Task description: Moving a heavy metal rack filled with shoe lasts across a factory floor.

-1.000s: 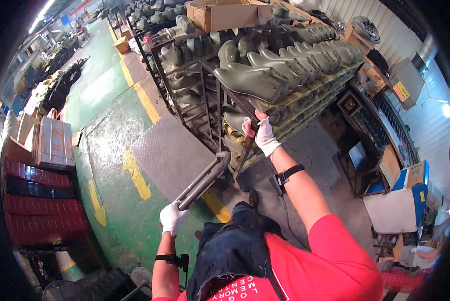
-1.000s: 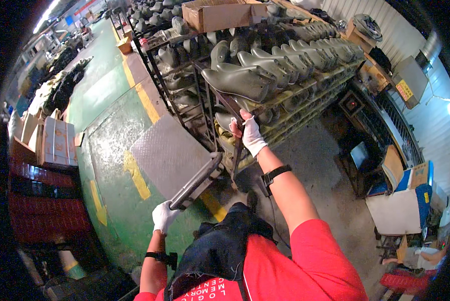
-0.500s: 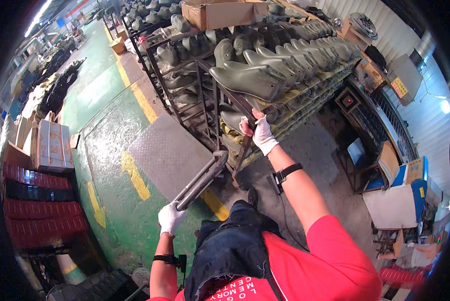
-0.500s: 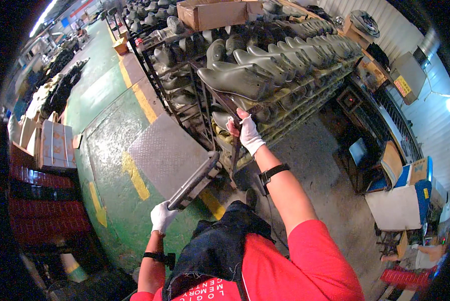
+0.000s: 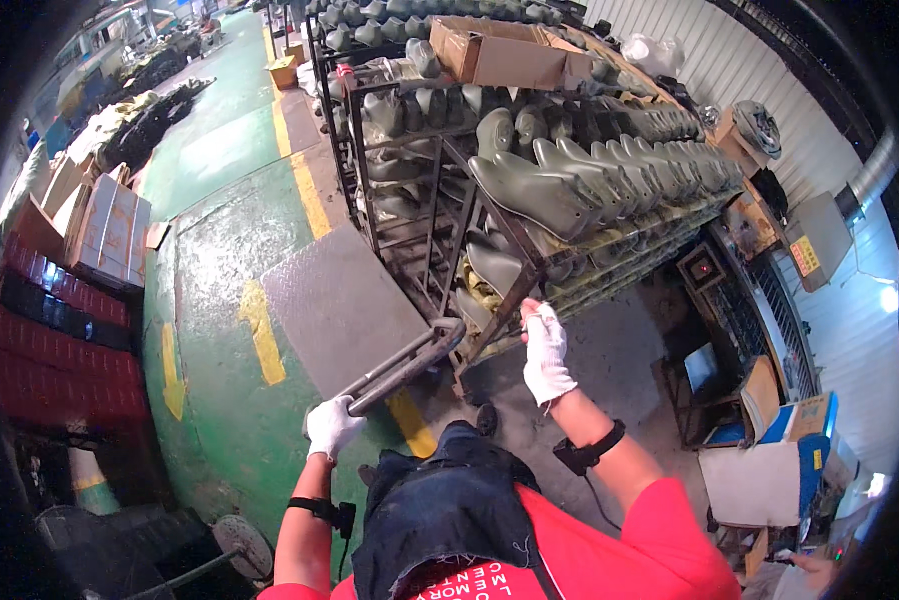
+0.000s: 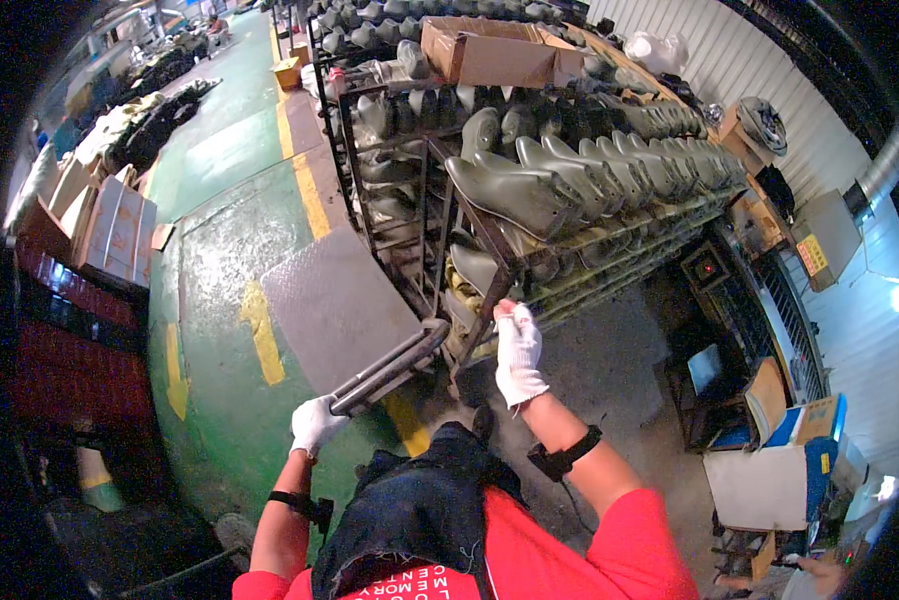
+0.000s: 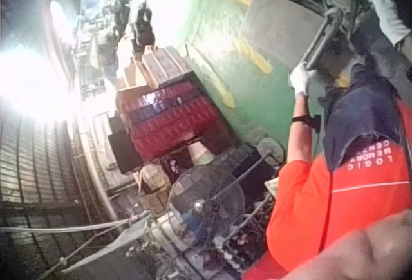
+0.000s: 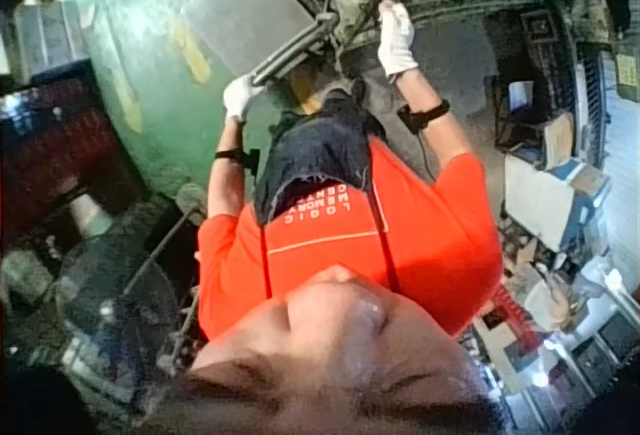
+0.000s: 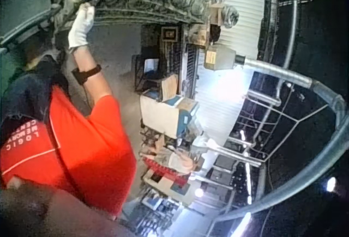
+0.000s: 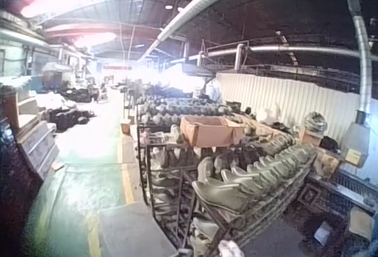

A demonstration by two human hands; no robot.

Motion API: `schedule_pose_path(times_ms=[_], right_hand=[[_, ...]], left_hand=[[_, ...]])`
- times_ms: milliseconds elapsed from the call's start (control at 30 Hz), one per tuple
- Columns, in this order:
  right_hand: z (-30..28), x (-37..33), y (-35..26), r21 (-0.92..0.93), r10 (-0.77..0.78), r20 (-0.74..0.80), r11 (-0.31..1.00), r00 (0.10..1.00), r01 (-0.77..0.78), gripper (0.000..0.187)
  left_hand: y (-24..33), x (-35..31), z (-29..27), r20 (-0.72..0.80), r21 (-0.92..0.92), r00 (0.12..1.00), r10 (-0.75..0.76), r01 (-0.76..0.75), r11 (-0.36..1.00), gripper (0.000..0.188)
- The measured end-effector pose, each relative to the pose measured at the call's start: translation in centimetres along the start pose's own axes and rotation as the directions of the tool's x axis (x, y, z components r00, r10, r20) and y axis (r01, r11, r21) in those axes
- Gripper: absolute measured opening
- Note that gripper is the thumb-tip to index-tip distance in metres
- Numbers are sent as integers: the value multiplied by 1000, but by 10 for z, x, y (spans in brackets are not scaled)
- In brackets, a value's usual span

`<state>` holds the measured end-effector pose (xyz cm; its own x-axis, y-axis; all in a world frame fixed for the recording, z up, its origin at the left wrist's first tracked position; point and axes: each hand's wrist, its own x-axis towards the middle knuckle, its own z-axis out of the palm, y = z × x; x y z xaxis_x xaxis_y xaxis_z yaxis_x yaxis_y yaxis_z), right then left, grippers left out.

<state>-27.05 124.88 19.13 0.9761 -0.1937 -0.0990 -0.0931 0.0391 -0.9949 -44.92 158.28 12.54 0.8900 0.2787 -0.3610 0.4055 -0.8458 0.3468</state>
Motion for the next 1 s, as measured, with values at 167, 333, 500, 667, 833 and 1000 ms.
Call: schedule_pose_path(times_ms=[167,333,500,667,833,1000], right_hand=[[39,8,-72,544,350,367,671,862,-505,25],[56,35,-171,744,119,204,626,972,-233,18],[54,56,-201,801,41,15,597,999,-37,18],[55,57,-205,778,57,-93,627,994,37,19],[49,58,-195,742,0,-75,668,997,56,19],[17,52,-100,544,123,-98,837,988,-50,35]], left_hand=[[-6,-1,2,-21,10,1000,2,-2,1000,47],[-2,0,2,-66,-36,997,41,-44,998,37],[-6,1,7,-68,13,997,47,-46,999,36],[-9,-1,11,-110,-38,994,29,-34,999,37],[-3,-3,6,-84,-9,995,45,-46,999,37],[-4,0,2,-29,21,1000,10,-9,1000,40]])
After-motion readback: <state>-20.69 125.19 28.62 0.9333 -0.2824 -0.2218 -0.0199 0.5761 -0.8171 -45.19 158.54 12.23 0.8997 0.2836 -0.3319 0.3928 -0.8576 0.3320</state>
